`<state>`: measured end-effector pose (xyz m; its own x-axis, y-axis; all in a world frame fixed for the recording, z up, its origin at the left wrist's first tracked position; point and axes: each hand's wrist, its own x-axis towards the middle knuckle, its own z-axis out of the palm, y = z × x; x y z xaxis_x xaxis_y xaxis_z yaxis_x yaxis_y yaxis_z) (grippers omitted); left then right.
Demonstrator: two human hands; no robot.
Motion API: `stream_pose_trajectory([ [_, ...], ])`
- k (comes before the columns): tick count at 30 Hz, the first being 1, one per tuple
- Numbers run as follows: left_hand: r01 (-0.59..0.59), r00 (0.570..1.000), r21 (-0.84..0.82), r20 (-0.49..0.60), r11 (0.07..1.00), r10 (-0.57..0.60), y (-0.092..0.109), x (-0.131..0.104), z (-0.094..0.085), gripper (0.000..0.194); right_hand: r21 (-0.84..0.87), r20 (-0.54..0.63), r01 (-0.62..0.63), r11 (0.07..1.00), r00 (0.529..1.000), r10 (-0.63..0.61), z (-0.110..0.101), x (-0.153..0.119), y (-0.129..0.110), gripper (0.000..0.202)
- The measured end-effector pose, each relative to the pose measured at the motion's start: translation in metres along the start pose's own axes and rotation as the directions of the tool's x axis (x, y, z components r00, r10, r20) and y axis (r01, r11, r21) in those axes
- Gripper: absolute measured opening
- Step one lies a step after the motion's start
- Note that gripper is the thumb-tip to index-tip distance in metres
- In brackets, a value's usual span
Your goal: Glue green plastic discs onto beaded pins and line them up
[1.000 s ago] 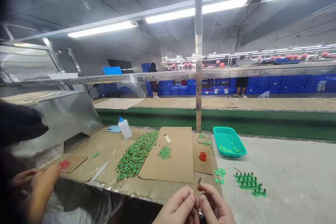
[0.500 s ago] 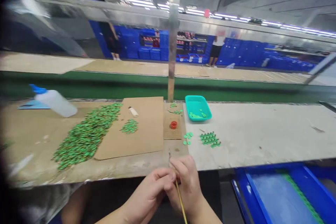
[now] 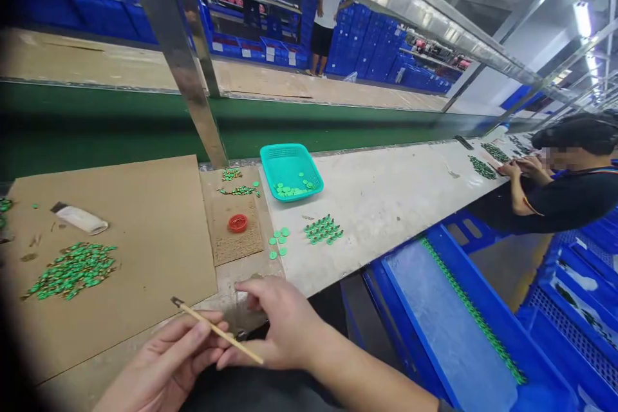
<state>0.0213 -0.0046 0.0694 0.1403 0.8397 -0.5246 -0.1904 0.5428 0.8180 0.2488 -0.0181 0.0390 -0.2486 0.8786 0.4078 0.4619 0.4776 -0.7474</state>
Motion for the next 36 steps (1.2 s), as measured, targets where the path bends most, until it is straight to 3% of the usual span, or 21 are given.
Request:
stream_pose_trajectory([
  [1, -0.016, 0.996, 0.079, 0.089, 0.997, 0.009, -0.005, 0.000, 0.004, 0.078, 0.025, -0.005, 0.024, 0.999, 1.000, -0.024, 0.010, 0.004, -0.004, 0.089],
  [3, -0.084, 0.976, 0.218, 0.215, 0.972, 0.036, -0.012, 0.001, 0.010, 0.081, 0.052, -0.038, 0.074, 0.996, 0.997, -0.072, 0.024, 0.011, -0.012, 0.076],
  [5, -0.114, 0.969, 0.283, 0.243, 0.952, 0.044, -0.013, 0.002, 0.009, 0.083, 0.047, -0.057, 0.120, 0.992, 0.991, -0.117, 0.029, 0.017, -0.019, 0.060],
  [8, -0.090, 0.971, 0.350, 0.238, 0.932, 0.004, -0.004, -0.001, -0.003, 0.086, 0.008, -0.092, 0.121, 0.993, 0.989, -0.119, 0.016, 0.021, -0.018, 0.066],
  [11, -0.066, 0.987, 0.474, 0.158, 0.878, -0.011, 0.010, -0.003, -0.024, 0.094, -0.067, -0.150, 0.009, 0.998, 0.988, -0.019, -0.007, 0.020, -0.005, 0.063],
  [15, -0.107, 0.992, 0.554, 0.000, 0.826, 0.129, 0.019, 0.005, -0.064, 0.085, -0.181, -0.217, -0.121, 0.976, 0.973, 0.080, -0.031, 0.015, 0.017, 0.030],
  [20, -0.213, 0.958, 0.658, -0.006, 0.722, 0.288, 0.014, 0.022, -0.113, 0.067, -0.290, -0.192, -0.143, 0.946, 0.977, 0.089, -0.027, 0.023, 0.031, 0.014],
  [23, -0.245, 0.947, 0.680, 0.015, 0.691, 0.322, 0.010, 0.019, -0.124, 0.062, -0.322, -0.151, -0.139, 0.936, 0.984, 0.094, -0.021, 0.031, 0.033, 0.016],
  [27, -0.241, 0.944, 0.693, 0.005, 0.679, 0.331, 0.008, 0.003, -0.114, 0.060, -0.293, -0.096, -0.122, 0.948, 0.990, 0.098, -0.014, 0.034, 0.026, 0.017],
  [30, -0.274, 0.941, 0.680, 0.044, 0.681, 0.335, 0.011, -0.005, -0.092, 0.061, -0.225, -0.050, -0.124, 0.966, 0.992, 0.116, -0.003, 0.032, 0.017, 0.014],
  [32, -0.338, 0.930, 0.668, 0.129, 0.663, 0.345, 0.014, -0.004, -0.074, 0.060, -0.162, -0.051, -0.154, 0.975, 0.988, 0.148, 0.003, 0.031, 0.012, 0.013],
  [34, -0.458, 0.876, 0.692, 0.245, 0.559, 0.415, 0.013, 0.002, -0.058, 0.054, -0.077, -0.085, -0.201, 0.977, 0.977, 0.195, 0.004, 0.030, 0.008, 0.013],
  [36, -0.590, 0.762, 0.734, 0.370, 0.335, 0.531, 0.009, 0.013, -0.044, 0.047, 0.033, -0.133, -0.259, 0.965, 0.956, 0.261, -0.001, 0.028, 0.006, 0.017],
])
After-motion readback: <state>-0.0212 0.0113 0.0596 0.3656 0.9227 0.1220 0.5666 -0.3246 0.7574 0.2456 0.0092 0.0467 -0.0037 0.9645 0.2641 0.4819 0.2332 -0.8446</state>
